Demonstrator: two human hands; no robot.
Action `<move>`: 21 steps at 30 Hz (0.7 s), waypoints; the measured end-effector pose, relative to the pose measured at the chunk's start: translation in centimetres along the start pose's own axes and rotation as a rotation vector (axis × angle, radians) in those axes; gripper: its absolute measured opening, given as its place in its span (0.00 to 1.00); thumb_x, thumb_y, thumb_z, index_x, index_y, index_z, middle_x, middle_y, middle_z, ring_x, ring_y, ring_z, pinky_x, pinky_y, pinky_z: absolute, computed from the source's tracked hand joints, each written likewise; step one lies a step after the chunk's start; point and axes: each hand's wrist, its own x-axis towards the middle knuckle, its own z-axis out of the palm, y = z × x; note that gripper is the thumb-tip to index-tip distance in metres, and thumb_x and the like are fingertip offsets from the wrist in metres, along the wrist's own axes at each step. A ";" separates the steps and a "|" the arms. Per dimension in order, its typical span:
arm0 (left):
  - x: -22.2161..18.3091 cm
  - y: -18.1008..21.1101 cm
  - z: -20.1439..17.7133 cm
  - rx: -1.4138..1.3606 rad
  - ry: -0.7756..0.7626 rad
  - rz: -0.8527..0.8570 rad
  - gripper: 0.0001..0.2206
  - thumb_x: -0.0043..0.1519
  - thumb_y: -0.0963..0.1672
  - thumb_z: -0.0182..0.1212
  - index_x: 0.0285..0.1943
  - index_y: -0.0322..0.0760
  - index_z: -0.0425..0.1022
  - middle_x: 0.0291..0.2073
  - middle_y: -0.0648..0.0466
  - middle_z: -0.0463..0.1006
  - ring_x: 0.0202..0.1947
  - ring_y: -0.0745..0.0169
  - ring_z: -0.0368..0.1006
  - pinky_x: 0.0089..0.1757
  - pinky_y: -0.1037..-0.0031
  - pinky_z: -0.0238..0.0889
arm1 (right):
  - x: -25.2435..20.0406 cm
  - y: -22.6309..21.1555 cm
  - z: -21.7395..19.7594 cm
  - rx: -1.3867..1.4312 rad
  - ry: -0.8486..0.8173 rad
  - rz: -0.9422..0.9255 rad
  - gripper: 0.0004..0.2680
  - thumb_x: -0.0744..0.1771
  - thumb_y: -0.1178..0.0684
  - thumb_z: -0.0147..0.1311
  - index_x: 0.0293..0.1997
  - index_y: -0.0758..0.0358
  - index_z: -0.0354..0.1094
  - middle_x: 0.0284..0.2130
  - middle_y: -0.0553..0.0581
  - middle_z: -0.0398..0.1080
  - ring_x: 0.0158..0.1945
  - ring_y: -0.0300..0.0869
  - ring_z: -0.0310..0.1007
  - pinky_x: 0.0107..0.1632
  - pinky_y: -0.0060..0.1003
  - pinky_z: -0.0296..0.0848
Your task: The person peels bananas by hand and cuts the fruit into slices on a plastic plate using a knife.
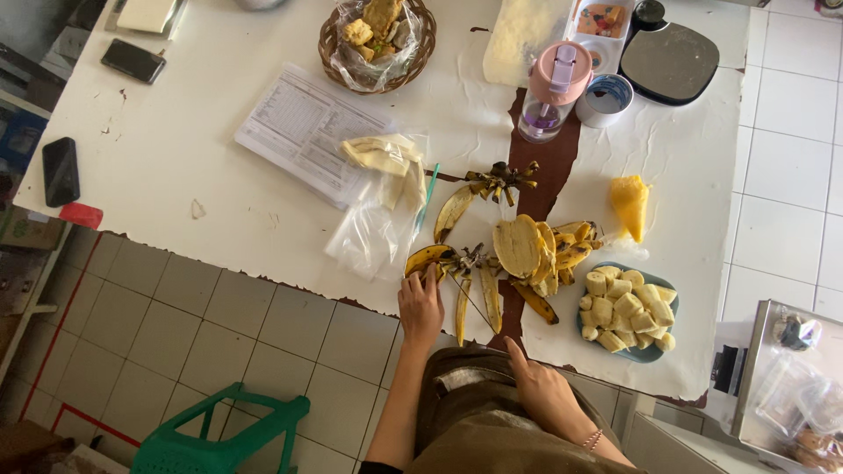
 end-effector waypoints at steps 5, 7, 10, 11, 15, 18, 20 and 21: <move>-0.5 -0.3 1.6 0.070 0.061 0.034 0.20 0.68 0.46 0.54 0.69 0.35 0.70 0.47 0.44 0.74 0.47 0.48 0.70 0.45 0.60 0.68 | 1.6 -0.2 -0.7 -0.019 -0.088 0.033 0.13 0.70 0.56 0.39 0.62 0.70 0.54 0.22 0.63 0.73 0.26 0.52 0.76 0.29 0.47 0.74; -0.7 -0.6 2.9 0.080 0.106 0.032 0.21 0.69 0.48 0.53 0.69 0.37 0.70 0.47 0.44 0.74 0.48 0.48 0.71 0.45 0.60 0.69 | 2.8 -0.8 -0.8 0.001 -0.130 0.050 0.10 0.71 0.56 0.37 0.58 0.70 0.56 0.22 0.63 0.73 0.25 0.52 0.76 0.28 0.47 0.73; -1.0 -0.9 4.1 0.068 0.145 0.011 0.20 0.71 0.50 0.51 0.68 0.38 0.71 0.48 0.44 0.75 0.49 0.47 0.72 0.47 0.60 0.70 | 4.5 -1.0 -0.6 0.023 -0.064 -0.016 0.10 0.71 0.57 0.37 0.57 0.71 0.56 0.20 0.62 0.72 0.23 0.52 0.75 0.25 0.47 0.72; -1.1 -1.2 4.1 0.051 0.136 -0.014 0.20 0.72 0.50 0.49 0.67 0.37 0.72 0.49 0.44 0.76 0.50 0.46 0.72 0.47 0.59 0.70 | 4.9 -1.1 -0.3 0.024 0.040 -0.102 0.13 0.69 0.58 0.39 0.60 0.73 0.54 0.18 0.63 0.72 0.22 0.53 0.74 0.25 0.48 0.72; -1.4 -0.8 3.8 -0.013 0.219 0.008 0.19 0.70 0.50 0.50 0.65 0.41 0.74 0.49 0.46 0.76 0.51 0.46 0.72 0.48 0.58 0.70 | 4.5 -0.6 1.0 0.036 0.025 -0.049 0.11 0.70 0.56 0.39 0.58 0.70 0.55 0.19 0.62 0.71 0.22 0.54 0.73 0.25 0.49 0.71; -1.8 -1.1 4.5 -0.042 0.229 0.005 0.18 0.70 0.49 0.53 0.64 0.39 0.73 0.51 0.45 0.76 0.51 0.45 0.71 0.48 0.57 0.69 | 7.0 -1.0 2.7 0.073 -0.081 0.055 0.11 0.70 0.57 0.37 0.60 0.69 0.52 0.19 0.62 0.72 0.23 0.53 0.75 0.25 0.49 0.73; -2.5 -1.6 5.4 -0.022 0.232 0.007 0.18 0.67 0.46 0.56 0.65 0.38 0.73 0.52 0.43 0.75 0.51 0.43 0.70 0.48 0.56 0.68 | 8.6 -1.2 3.8 0.106 0.200 -0.167 0.06 0.70 0.58 0.40 0.49 0.69 0.57 0.19 0.65 0.72 0.23 0.56 0.74 0.25 0.51 0.72; -2.6 -1.9 6.0 -0.021 0.233 0.008 0.18 0.67 0.46 0.56 0.65 0.38 0.73 0.52 0.43 0.75 0.51 0.43 0.70 0.48 0.56 0.68 | 9.0 -1.3 4.3 0.107 0.201 -0.167 0.06 0.70 0.58 0.40 0.49 0.69 0.57 0.19 0.65 0.72 0.23 0.56 0.74 0.25 0.51 0.72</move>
